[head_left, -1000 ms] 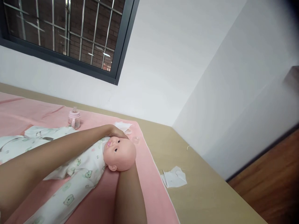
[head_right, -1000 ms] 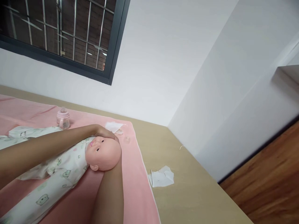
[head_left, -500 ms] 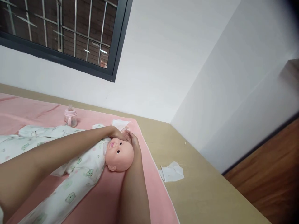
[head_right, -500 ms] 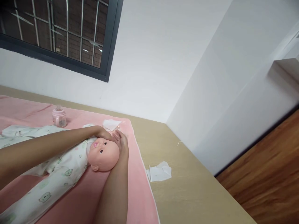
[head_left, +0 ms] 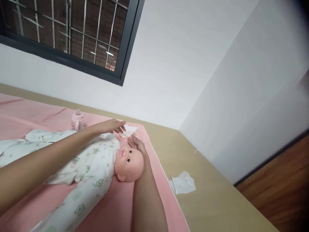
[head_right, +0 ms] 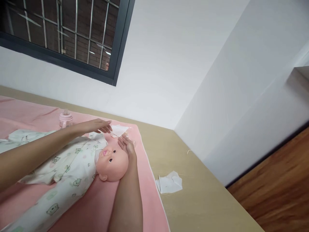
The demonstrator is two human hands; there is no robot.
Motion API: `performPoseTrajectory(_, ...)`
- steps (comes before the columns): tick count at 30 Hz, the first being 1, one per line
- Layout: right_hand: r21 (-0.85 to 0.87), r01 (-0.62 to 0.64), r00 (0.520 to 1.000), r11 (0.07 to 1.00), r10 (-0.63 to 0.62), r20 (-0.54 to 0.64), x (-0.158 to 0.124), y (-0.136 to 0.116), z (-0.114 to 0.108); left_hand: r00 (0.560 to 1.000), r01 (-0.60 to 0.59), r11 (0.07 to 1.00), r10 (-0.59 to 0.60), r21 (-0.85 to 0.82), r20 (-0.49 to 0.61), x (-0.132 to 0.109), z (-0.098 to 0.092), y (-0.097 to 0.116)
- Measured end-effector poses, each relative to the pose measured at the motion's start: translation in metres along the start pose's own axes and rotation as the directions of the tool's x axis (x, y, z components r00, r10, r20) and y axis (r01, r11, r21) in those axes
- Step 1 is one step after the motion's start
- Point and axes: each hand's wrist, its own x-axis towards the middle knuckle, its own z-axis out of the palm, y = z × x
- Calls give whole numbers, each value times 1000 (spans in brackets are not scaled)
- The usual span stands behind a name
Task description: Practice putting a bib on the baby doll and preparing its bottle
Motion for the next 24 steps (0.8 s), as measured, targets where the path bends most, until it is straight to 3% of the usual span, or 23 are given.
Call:
performPoseTrajectory(7,55,-96,995,994,95,20,16,-5,-4,988,-32,999,31,-1,-153,-24,-33,-40)
performPoseTrajectory(15,17,-28,999,999,27,42,13,-13,-1,988,-18,996,4,-88,-153,-38,-48,-45)
performPoseTrajectory(21,-39,132,990,990,-130,47,3,-50,11,986,-50,992,30,-117,-163,-43,-56,-44)
performPoseTrajectory(24,-179,168,986,969,-164,41,-5,-78,23,986,-86,992,71,-93,-150,-43,-55,-43)
